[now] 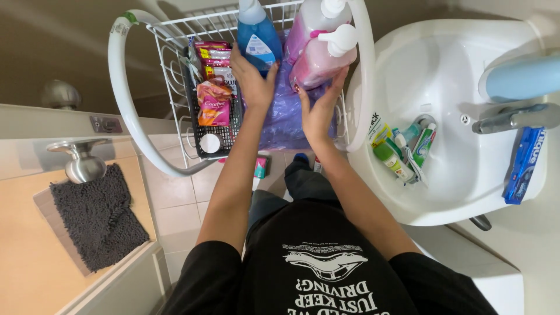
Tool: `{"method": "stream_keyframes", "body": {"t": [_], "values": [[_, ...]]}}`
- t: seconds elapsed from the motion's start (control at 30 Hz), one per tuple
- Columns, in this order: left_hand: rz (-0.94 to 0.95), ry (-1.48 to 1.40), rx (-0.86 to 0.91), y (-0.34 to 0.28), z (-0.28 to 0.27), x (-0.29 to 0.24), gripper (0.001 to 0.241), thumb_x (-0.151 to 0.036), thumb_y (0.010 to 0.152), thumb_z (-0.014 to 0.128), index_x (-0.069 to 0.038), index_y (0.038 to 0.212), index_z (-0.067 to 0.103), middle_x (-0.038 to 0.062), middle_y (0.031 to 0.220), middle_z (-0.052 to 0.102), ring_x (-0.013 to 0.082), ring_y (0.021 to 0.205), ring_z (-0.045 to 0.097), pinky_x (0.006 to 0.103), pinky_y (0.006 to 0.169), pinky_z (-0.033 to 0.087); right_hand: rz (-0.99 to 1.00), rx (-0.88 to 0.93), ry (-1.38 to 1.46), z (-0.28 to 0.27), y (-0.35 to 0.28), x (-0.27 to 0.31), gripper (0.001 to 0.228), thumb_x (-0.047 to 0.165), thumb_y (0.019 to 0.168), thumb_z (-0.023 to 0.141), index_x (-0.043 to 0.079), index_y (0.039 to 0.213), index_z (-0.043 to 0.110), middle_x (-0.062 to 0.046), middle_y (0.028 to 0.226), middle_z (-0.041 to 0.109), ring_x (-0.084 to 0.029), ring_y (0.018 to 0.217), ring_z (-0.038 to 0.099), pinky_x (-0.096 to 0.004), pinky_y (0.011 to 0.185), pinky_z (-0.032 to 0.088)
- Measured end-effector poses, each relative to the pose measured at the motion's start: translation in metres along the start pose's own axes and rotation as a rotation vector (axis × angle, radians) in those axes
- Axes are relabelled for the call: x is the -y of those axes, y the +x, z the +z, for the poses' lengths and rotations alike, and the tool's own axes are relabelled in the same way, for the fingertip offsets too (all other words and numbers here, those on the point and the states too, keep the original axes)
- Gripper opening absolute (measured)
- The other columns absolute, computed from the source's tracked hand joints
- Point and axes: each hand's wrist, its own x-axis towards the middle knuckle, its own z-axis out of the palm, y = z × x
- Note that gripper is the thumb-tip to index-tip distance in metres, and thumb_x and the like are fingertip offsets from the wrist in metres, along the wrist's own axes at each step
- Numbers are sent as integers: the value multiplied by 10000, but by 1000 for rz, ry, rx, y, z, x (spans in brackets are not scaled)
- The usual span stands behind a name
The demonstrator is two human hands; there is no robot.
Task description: The person organizes various bathroom items into a white wire basket. They place a purple plastic bag, a small orange packet, a white bottle, a pink bottle, a blue bottle, and a red bottle into the basket, arranging them to fit. The person also picks up a white bottle from the floor and places it in the basket.
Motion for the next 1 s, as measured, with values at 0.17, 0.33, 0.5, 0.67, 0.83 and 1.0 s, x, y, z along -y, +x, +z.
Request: {"method": "stream_keyframes", "body": {"t": [0.17, 0.33, 0.5, 0.67, 0.83, 1.0], "values": [[-9, 100, -59, -51, 21, -9, 1227, -334, 758, 861, 101, 1556, 35, 331, 1620, 110, 490, 1517, 131, 539, 1258, 137, 7, -52, -68, 14, 2, -27, 1090, 131, 997, 798, 18, 1648, -68, -312, 1703, 119, -442, 1600, 245, -491, 1315, 271], [-182, 388, 201, -104, 52, 25, 1076, -499, 946, 661, 51, 1610, 17, 228, 1713, 26, 453, 1581, -24, 628, 1235, 7, -14, -63, -98, 18, 5, -32, 1108, 188, 995, 803, 0, 1635, -82, -331, 1702, 104, -465, 1594, 250, -486, 1308, 287], [-152, 429, 205, -113, 69, 51, 1004, -612, 1021, 453, 49, 1629, 6, 217, 1729, -15, 403, 1601, -73, 627, 1253, -13, -44, -37, -155, 14, 4, -40, 1128, 242, 1000, 822, 0, 1636, -78, -326, 1692, 90, -493, 1574, 295, -476, 1304, 327], [-169, 327, 240, -109, 63, 56, 1034, -607, 992, 515, 37, 1623, 10, 213, 1720, -12, 399, 1590, -83, 624, 1236, -36, -74, -39, -225, 13, 2, -29, 1200, 243, 961, 859, -16, 1616, -113, -336, 1676, 37, -514, 1569, 196, -523, 1305, 259], [-209, 108, 241, -107, 45, 61, 1007, -518, 964, 620, 26, 1634, 100, 204, 1730, 85, 397, 1609, -3, 620, 1249, -17, -96, -28, -175, 1, -5, -14, 1212, 198, 965, 862, -22, 1619, -134, -348, 1687, -48, -530, 1595, 141, -524, 1331, 254], [72, -155, 199, -107, 2, 66, 899, -319, 999, 685, 44, 1637, 166, 288, 1714, 150, 442, 1617, 124, 526, 1319, 113, -3, -23, -253, -3, -19, 16, 1216, 113, 878, 881, 70, 1652, -56, -352, 1673, -56, -578, 1560, 86, -544, 1290, 276]]}}
